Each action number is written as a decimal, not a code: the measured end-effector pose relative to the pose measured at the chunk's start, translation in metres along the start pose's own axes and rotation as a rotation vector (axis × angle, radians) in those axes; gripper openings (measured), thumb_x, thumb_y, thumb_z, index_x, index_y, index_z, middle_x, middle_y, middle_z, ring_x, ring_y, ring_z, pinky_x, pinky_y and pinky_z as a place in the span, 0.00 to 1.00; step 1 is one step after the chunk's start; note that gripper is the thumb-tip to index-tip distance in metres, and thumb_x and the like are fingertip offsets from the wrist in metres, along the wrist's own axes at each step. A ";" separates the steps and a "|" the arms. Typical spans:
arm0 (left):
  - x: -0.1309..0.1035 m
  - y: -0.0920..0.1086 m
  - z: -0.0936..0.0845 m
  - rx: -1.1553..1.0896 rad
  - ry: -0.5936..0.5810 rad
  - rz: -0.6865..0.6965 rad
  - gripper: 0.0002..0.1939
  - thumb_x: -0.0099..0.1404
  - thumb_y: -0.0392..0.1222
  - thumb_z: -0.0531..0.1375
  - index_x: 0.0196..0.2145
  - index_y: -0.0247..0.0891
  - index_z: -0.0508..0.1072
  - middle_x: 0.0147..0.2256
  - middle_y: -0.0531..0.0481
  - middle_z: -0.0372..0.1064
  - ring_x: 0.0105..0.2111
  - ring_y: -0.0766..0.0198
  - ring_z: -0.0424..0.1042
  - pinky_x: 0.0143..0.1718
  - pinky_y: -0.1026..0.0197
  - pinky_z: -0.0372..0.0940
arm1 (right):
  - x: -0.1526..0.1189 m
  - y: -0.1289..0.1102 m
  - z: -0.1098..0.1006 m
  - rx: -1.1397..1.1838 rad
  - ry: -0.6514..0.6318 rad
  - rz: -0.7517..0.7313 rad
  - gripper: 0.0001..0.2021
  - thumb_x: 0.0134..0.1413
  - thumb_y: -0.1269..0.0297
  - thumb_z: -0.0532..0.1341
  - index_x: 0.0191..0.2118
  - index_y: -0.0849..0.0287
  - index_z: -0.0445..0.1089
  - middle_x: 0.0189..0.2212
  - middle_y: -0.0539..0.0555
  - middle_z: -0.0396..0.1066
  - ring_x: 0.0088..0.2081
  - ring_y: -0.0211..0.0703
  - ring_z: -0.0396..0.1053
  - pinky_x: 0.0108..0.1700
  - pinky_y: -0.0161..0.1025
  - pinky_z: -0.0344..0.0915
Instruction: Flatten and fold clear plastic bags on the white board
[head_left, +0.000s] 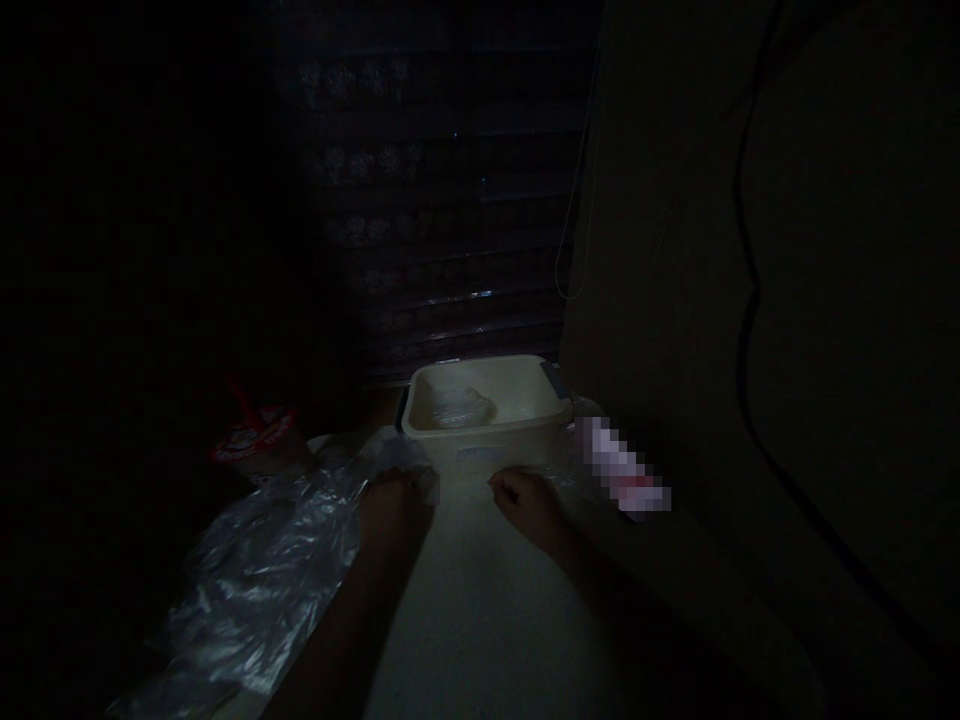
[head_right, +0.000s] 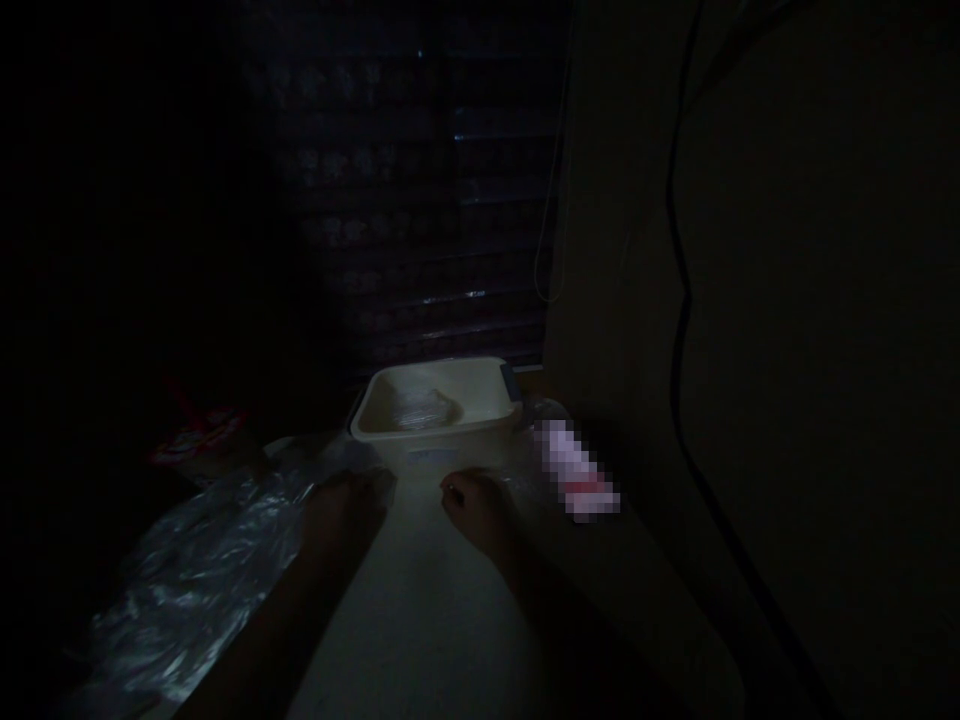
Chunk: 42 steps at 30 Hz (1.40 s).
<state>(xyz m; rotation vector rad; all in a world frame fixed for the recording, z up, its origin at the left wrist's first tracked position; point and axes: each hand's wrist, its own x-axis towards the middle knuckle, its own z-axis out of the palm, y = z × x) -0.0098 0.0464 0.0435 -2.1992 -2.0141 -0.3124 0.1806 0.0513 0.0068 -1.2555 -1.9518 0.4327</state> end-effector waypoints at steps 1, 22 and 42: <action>0.000 -0.003 -0.003 -0.025 0.006 -0.006 0.12 0.52 0.38 0.49 0.25 0.34 0.71 0.25 0.44 0.67 0.26 0.60 0.67 0.28 0.61 0.59 | 0.000 0.000 0.000 0.003 -0.003 0.001 0.07 0.43 0.71 0.52 0.27 0.58 0.67 0.22 0.50 0.66 0.24 0.34 0.62 0.28 0.30 0.57; -0.027 0.018 -0.032 -1.000 0.097 -0.085 0.07 0.48 0.41 0.53 0.24 0.36 0.66 0.22 0.53 0.64 0.25 0.67 0.66 0.28 0.66 0.61 | 0.001 -0.021 -0.016 0.900 -0.249 0.368 0.12 0.34 0.57 0.60 0.21 0.63 0.64 0.17 0.47 0.62 0.20 0.31 0.58 0.25 0.31 0.54; -0.054 0.001 -0.038 -0.595 0.163 0.368 0.08 0.54 0.35 0.51 0.32 0.38 0.66 0.30 0.48 0.65 0.34 0.62 0.63 0.35 0.59 0.60 | 0.013 -0.002 -0.034 0.437 -0.015 0.374 0.14 0.41 0.58 0.53 0.15 0.61 0.61 0.12 0.46 0.56 0.18 0.34 0.57 0.21 0.31 0.52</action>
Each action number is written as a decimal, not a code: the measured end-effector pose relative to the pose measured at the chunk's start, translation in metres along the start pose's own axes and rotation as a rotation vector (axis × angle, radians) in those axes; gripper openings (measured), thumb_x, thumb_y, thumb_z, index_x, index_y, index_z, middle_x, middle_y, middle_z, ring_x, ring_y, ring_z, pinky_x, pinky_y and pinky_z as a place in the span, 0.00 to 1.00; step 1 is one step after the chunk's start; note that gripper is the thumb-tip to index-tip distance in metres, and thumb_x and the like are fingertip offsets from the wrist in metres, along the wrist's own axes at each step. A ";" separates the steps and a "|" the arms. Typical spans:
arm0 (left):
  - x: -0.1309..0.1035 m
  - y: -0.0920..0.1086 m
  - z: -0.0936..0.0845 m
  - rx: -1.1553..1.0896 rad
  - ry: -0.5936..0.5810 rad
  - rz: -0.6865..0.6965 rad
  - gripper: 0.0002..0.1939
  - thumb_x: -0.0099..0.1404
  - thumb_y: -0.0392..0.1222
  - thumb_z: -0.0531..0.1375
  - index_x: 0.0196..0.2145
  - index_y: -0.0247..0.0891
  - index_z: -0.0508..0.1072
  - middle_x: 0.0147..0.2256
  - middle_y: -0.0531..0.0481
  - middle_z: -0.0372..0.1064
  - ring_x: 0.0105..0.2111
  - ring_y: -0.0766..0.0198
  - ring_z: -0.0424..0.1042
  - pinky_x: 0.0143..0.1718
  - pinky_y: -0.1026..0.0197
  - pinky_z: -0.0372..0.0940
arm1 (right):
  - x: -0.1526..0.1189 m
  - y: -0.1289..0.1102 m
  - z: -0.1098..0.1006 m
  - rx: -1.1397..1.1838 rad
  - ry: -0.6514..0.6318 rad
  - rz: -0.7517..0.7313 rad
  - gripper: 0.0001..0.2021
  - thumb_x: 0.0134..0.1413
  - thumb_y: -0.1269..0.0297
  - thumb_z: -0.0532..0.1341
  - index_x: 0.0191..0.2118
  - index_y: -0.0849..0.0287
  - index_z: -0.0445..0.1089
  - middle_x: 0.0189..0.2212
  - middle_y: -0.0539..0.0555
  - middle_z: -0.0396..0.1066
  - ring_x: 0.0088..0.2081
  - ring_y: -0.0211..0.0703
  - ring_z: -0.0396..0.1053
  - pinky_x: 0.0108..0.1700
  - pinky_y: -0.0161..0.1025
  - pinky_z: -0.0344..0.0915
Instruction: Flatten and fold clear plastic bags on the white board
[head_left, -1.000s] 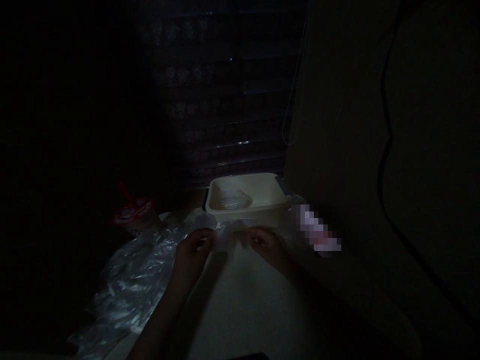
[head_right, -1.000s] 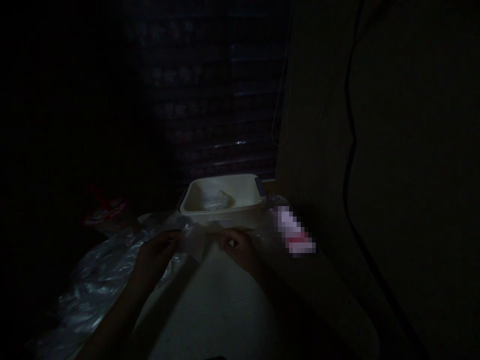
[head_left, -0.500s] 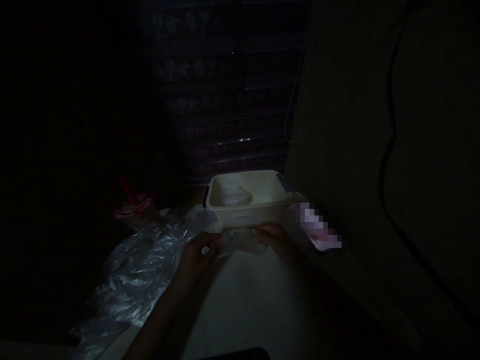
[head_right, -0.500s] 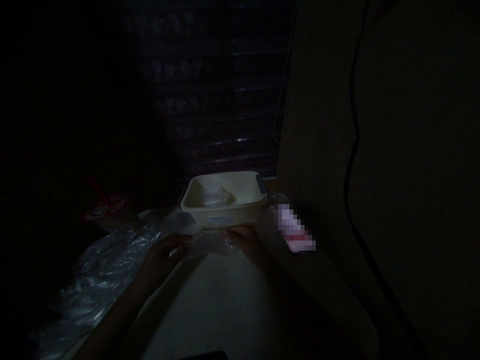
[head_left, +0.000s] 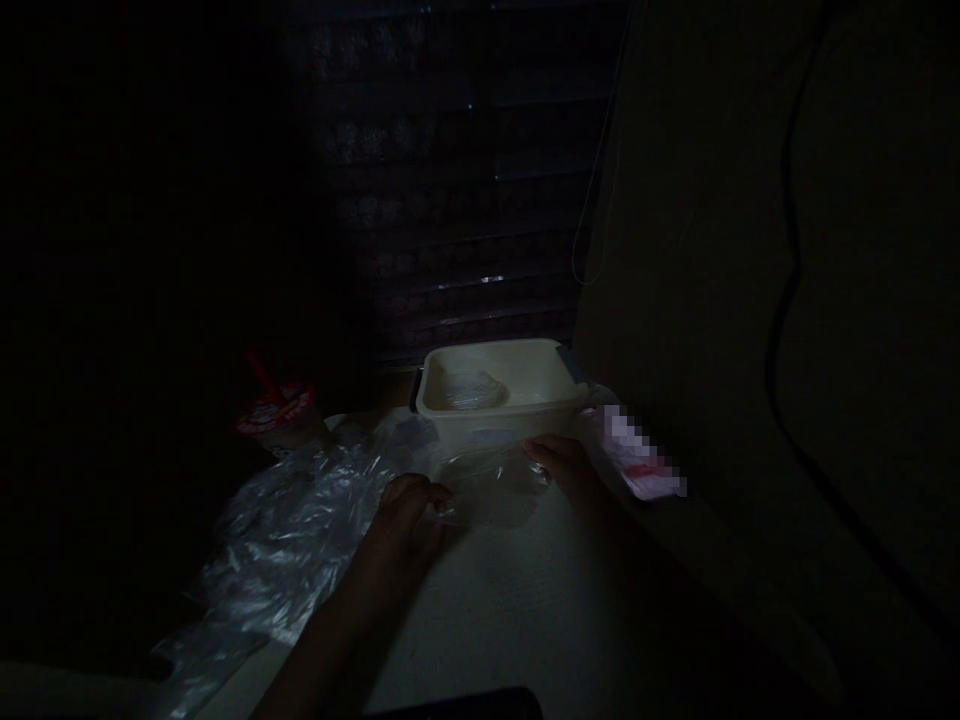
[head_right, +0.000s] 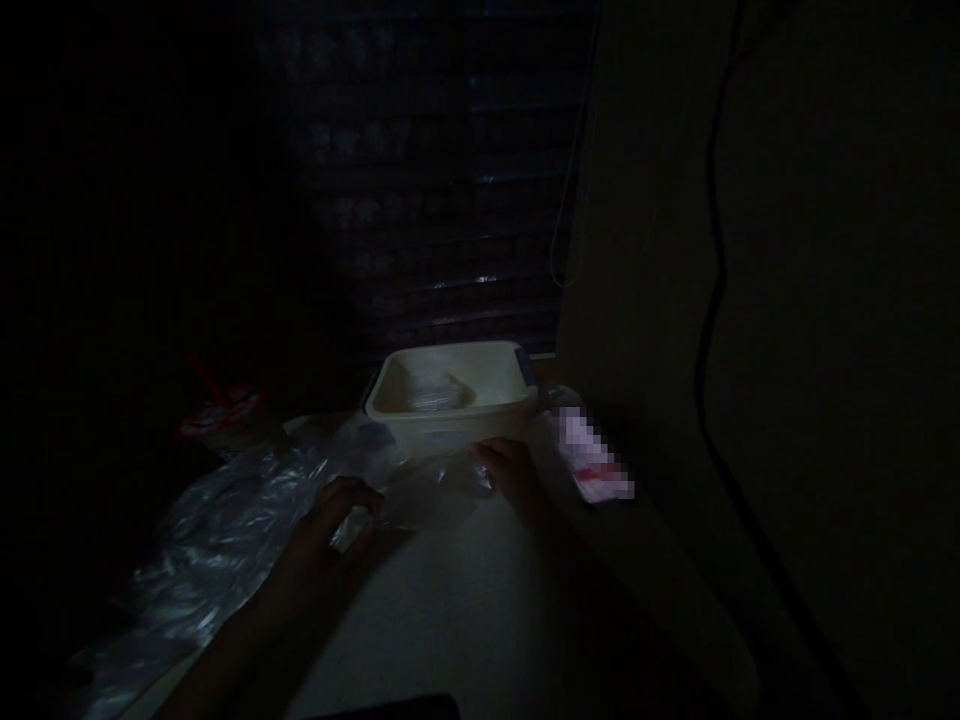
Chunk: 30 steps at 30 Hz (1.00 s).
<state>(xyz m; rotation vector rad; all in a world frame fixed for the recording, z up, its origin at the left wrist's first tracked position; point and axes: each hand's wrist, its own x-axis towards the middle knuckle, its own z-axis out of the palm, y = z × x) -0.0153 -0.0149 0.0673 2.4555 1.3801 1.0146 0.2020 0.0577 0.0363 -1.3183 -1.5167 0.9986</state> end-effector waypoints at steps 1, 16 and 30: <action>-0.002 -0.001 0.002 0.048 -0.011 0.046 0.09 0.54 0.35 0.51 0.34 0.38 0.66 0.28 0.48 0.65 0.33 0.62 0.63 0.34 0.59 0.59 | 0.000 0.000 0.000 -0.004 0.008 -0.004 0.14 0.41 0.58 0.52 0.15 0.61 0.62 0.12 0.47 0.57 0.19 0.34 0.58 0.22 0.32 0.53; -0.025 -0.009 0.015 0.139 -0.164 0.249 0.09 0.54 0.33 0.52 0.34 0.39 0.65 0.37 0.46 0.68 0.36 0.62 0.65 0.35 0.59 0.59 | -0.012 0.007 0.015 -0.302 -0.257 -0.479 0.07 0.45 0.69 0.54 0.23 0.62 0.67 0.26 0.53 0.65 0.32 0.36 0.63 0.35 0.33 0.59; -0.068 -0.002 0.027 0.279 -0.285 0.321 0.18 0.55 0.29 0.47 0.43 0.36 0.63 0.47 0.41 0.60 0.46 0.58 0.59 0.40 0.56 0.59 | 0.000 0.014 0.006 -0.259 -0.100 -0.115 0.12 0.41 0.64 0.52 0.13 0.61 0.62 0.12 0.50 0.62 0.19 0.37 0.62 0.22 0.32 0.55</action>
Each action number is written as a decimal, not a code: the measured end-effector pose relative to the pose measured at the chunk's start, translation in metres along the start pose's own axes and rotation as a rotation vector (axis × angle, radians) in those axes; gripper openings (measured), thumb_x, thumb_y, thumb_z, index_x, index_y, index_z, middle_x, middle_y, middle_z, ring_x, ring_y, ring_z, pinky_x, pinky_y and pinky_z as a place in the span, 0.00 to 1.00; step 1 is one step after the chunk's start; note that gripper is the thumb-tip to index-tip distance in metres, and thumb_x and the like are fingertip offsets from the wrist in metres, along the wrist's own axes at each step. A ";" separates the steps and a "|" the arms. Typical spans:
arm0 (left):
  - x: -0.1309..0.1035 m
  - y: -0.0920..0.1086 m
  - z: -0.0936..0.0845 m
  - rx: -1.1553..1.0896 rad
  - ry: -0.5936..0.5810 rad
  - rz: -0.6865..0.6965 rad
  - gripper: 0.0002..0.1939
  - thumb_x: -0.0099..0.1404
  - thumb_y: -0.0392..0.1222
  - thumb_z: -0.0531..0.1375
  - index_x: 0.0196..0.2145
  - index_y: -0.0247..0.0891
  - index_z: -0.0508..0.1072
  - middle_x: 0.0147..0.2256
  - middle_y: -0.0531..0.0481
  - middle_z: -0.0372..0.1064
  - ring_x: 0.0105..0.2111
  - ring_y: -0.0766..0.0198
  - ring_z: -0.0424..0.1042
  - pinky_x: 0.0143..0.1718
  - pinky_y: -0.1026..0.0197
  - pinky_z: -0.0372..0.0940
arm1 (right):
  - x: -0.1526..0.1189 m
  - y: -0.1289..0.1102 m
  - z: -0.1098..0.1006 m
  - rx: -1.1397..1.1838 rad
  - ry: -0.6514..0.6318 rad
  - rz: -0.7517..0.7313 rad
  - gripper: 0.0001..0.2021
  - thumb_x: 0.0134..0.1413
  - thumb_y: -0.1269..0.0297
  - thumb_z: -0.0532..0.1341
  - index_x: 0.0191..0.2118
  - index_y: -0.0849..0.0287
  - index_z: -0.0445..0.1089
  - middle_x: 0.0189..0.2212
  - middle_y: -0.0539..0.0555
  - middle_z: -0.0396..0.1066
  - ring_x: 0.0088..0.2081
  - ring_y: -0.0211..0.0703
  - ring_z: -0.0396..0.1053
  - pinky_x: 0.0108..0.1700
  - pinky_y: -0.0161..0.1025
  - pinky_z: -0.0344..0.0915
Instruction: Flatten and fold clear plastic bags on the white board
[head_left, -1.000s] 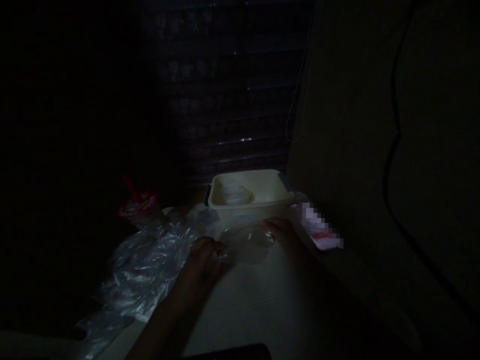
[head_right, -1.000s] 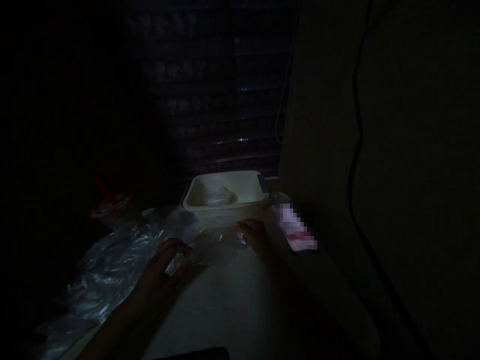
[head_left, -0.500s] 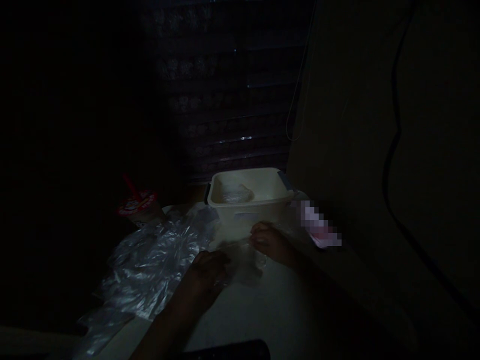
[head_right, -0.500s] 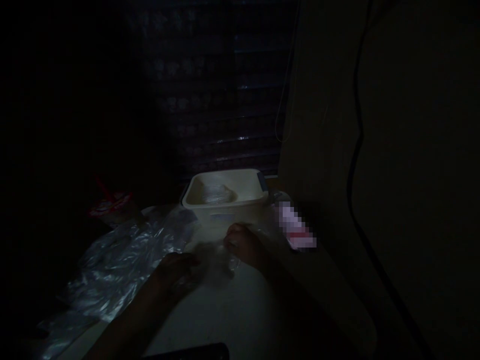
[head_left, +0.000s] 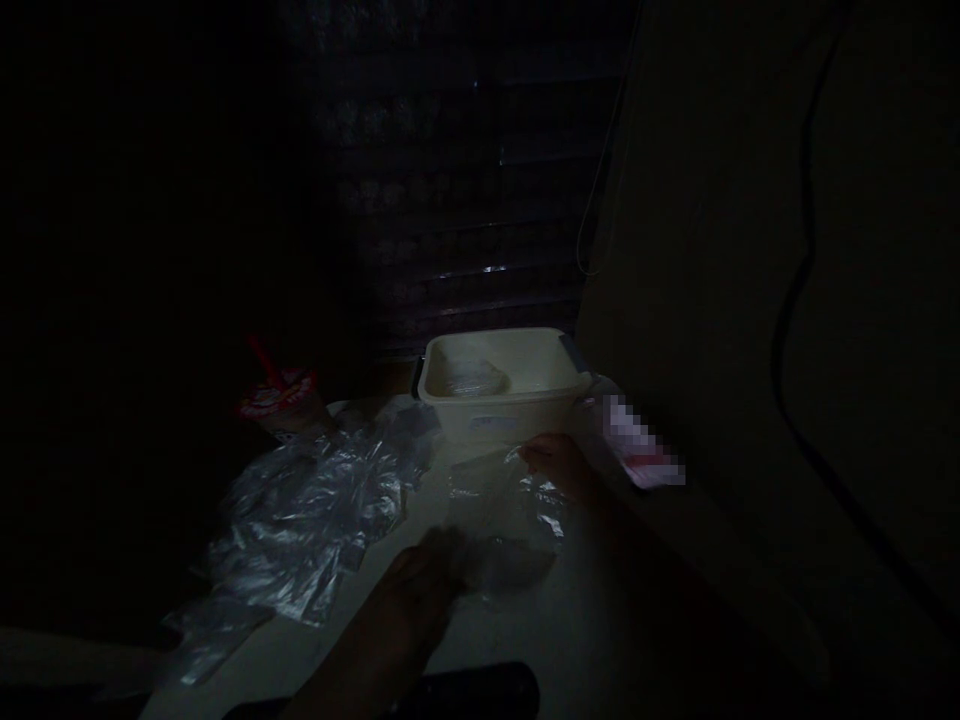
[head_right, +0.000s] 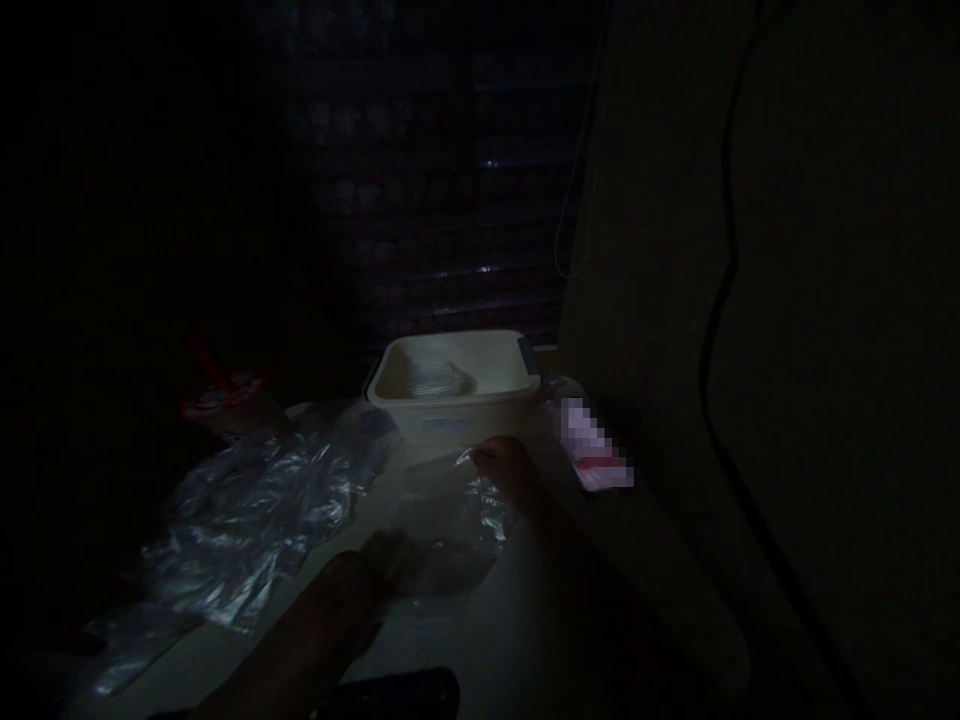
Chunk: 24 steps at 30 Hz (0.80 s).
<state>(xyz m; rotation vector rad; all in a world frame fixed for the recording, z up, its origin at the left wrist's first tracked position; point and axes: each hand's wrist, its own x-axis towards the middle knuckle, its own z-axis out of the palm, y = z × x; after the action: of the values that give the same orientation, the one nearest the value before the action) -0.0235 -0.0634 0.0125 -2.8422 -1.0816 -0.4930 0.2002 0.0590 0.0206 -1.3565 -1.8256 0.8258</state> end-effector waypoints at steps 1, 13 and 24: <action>-0.003 -0.002 0.000 0.022 0.009 0.005 0.19 0.55 0.29 0.48 0.45 0.37 0.62 0.49 0.41 0.58 0.48 0.57 0.57 0.40 0.56 0.59 | 0.000 0.000 0.000 -0.002 0.003 0.000 0.11 0.42 0.64 0.52 0.15 0.61 0.64 0.14 0.51 0.64 0.20 0.38 0.63 0.23 0.33 0.57; 0.016 0.014 -0.026 -0.451 0.359 -0.473 0.10 0.54 0.39 0.54 0.36 0.41 0.66 0.29 0.51 0.67 0.29 0.66 0.68 0.30 0.66 0.63 | -0.048 -0.043 -0.001 0.161 -0.385 -0.347 0.21 0.39 0.61 0.60 0.43 0.59 0.62 0.41 0.54 0.64 0.43 0.41 0.61 0.45 0.39 0.57; 0.042 0.013 -0.040 -1.081 0.340 -0.740 0.18 0.41 0.34 0.62 0.34 0.37 0.70 0.36 0.48 0.68 0.39 0.60 0.65 0.39 0.62 0.59 | -0.058 -0.071 -0.011 0.377 -0.268 0.006 0.09 0.39 0.62 0.57 0.17 0.62 0.63 0.15 0.47 0.60 0.20 0.32 0.60 0.22 0.31 0.55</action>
<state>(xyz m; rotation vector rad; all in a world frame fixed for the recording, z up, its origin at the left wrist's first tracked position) 0.0035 -0.0531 0.0641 -2.6495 -2.2694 -2.0498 0.1844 -0.0138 0.0748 -1.0481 -1.7448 1.3313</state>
